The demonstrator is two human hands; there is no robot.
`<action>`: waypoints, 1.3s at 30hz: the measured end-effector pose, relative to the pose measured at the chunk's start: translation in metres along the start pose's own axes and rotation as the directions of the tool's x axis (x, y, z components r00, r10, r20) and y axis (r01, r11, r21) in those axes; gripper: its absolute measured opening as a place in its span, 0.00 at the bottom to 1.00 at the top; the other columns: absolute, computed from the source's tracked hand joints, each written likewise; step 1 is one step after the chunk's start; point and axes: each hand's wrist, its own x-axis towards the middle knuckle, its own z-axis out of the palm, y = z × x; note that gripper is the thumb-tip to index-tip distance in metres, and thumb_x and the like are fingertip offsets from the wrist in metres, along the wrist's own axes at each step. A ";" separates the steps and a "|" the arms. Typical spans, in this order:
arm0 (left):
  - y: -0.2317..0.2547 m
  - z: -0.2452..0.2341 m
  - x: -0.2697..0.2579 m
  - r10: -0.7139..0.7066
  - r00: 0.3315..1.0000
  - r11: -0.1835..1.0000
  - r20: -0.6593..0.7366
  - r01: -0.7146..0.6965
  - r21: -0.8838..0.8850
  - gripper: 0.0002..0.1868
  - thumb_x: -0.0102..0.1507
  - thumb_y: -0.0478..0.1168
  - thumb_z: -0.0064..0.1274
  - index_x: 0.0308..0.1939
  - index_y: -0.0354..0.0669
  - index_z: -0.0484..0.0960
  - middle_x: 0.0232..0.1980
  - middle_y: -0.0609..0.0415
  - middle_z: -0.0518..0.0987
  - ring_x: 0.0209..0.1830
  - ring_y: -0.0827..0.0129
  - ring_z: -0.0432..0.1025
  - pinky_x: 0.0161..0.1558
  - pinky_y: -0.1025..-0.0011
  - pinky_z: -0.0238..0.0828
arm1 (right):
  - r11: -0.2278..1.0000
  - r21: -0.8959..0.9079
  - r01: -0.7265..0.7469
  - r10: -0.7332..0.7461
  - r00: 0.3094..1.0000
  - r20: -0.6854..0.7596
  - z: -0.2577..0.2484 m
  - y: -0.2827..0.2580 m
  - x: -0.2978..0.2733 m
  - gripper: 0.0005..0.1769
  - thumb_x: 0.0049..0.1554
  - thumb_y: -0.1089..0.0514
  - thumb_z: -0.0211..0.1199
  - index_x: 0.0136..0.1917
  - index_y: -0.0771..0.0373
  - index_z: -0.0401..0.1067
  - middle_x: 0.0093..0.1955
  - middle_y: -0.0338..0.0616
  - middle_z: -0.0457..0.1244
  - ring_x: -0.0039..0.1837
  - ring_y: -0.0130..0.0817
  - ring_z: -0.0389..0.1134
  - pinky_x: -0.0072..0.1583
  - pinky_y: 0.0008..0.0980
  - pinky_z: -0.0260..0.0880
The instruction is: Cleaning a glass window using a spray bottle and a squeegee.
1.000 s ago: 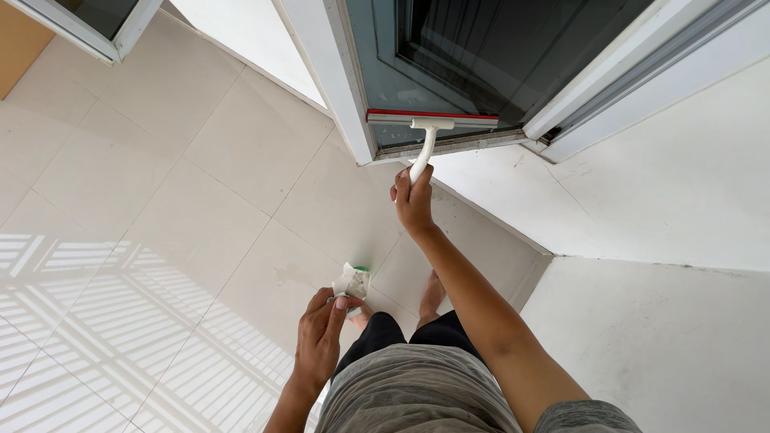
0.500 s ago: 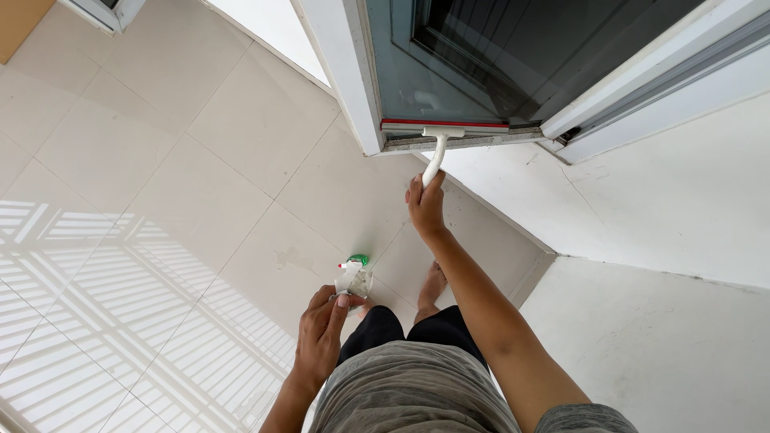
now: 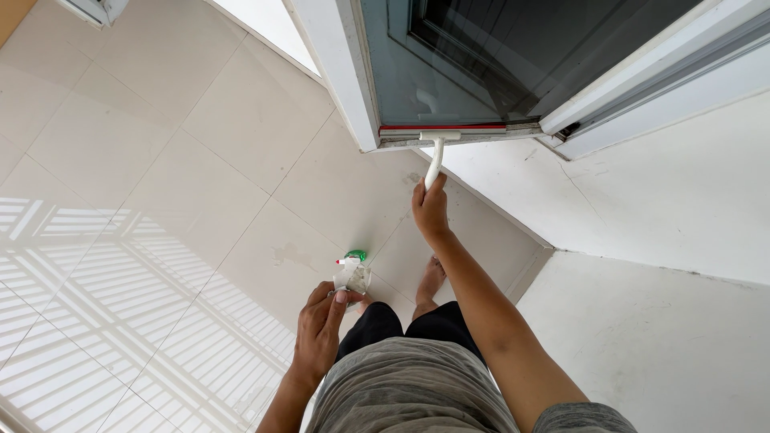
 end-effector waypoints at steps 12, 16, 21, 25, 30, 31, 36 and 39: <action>-0.006 0.004 0.003 -0.016 1.000 1.000 0.001 0.016 -0.003 0.29 0.73 0.50 0.33 0.40 0.34 0.87 0.41 0.46 0.81 0.37 0.59 0.73 0.42 0.64 0.70 | 0.964 -0.264 0.026 -0.011 0.998 0.059 -0.028 0.022 -0.005 0.12 0.68 0.60 0.52 0.56 0.70 0.54 0.32 0.55 0.65 0.34 0.49 0.72 0.33 0.39 0.71; -0.021 0.008 0.007 -0.003 1.000 1.000 0.002 0.003 0.024 0.27 0.75 0.48 0.35 0.39 0.34 0.87 0.33 0.47 0.78 0.36 0.62 0.68 0.38 0.64 0.66 | 0.968 -0.250 0.003 0.011 0.999 0.052 -0.029 0.012 -0.013 0.11 0.69 0.60 0.50 0.58 0.69 0.53 0.30 0.49 0.64 0.31 0.40 0.71 0.31 0.30 0.72; -0.047 0.013 0.024 -0.087 0.996 0.995 -0.028 0.085 -0.049 0.18 0.70 0.41 0.41 0.43 0.36 0.86 0.39 0.50 0.76 0.32 0.64 0.67 0.37 0.65 0.65 | 0.985 -0.165 -0.048 0.060 0.996 0.068 -0.034 -0.004 -0.045 0.11 0.67 0.60 0.51 0.57 0.69 0.53 0.27 0.45 0.61 0.26 0.34 0.67 0.26 0.30 0.64; -0.073 0.017 0.035 -0.134 0.991 0.964 -0.013 0.127 -0.233 0.15 0.70 0.38 0.40 0.48 0.36 0.83 0.45 0.55 0.74 0.41 0.69 0.70 0.44 0.70 0.69 | 0.997 0.008 -0.073 0.072 0.993 0.094 -0.050 -0.031 -0.092 0.10 0.69 0.56 0.51 0.57 0.63 0.56 0.27 0.40 0.60 0.25 0.26 0.63 0.27 0.29 0.59; -0.073 0.025 0.064 -0.177 0.984 0.951 -0.025 0.165 -0.263 0.12 0.68 0.35 0.46 0.53 0.39 0.82 0.47 0.53 0.77 0.44 0.69 0.73 0.47 0.70 0.73 | 0.710 0.440 -0.550 0.427 0.833 0.353 -0.098 -0.134 -0.116 0.12 0.68 0.49 0.48 0.58 0.57 0.54 0.30 0.37 0.55 0.23 0.22 0.52 0.25 0.26 0.53; -0.066 0.026 0.069 -0.233 0.972 0.923 -0.023 0.214 -0.321 0.14 0.67 0.35 0.48 0.56 0.42 0.79 0.48 0.54 0.80 0.45 0.72 0.76 0.47 0.71 0.78 | 0.585 0.507 -0.633 0.479 0.774 0.415 -0.107 -0.153 -0.119 0.11 0.67 0.48 0.47 0.56 0.55 0.57 0.30 0.38 0.56 0.22 0.23 0.52 0.24 0.27 0.51; -0.045 0.035 0.088 -0.279 0.956 0.863 -0.086 0.211 -0.458 0.22 0.63 0.34 0.53 0.62 0.42 0.70 0.46 0.49 0.79 0.44 0.72 0.76 0.46 0.71 0.81 | 0.271 0.725 -0.634 0.358 0.765 0.535 -0.132 -0.146 -0.138 0.14 0.69 0.50 0.47 0.58 0.62 0.62 0.38 0.41 0.58 0.30 0.27 0.59 0.32 0.30 0.61; -0.051 0.040 0.094 -0.277 0.950 0.884 -0.142 0.193 -0.426 0.19 0.64 0.36 0.56 0.58 0.36 0.74 0.44 0.49 0.81 0.41 0.73 0.77 0.45 0.73 0.82 | 0.294 0.715 -0.634 0.309 0.771 0.556 -0.144 -0.153 -0.143 0.17 0.71 0.50 0.45 0.62 0.66 0.63 0.39 0.41 0.57 0.31 0.26 0.57 0.33 0.28 0.61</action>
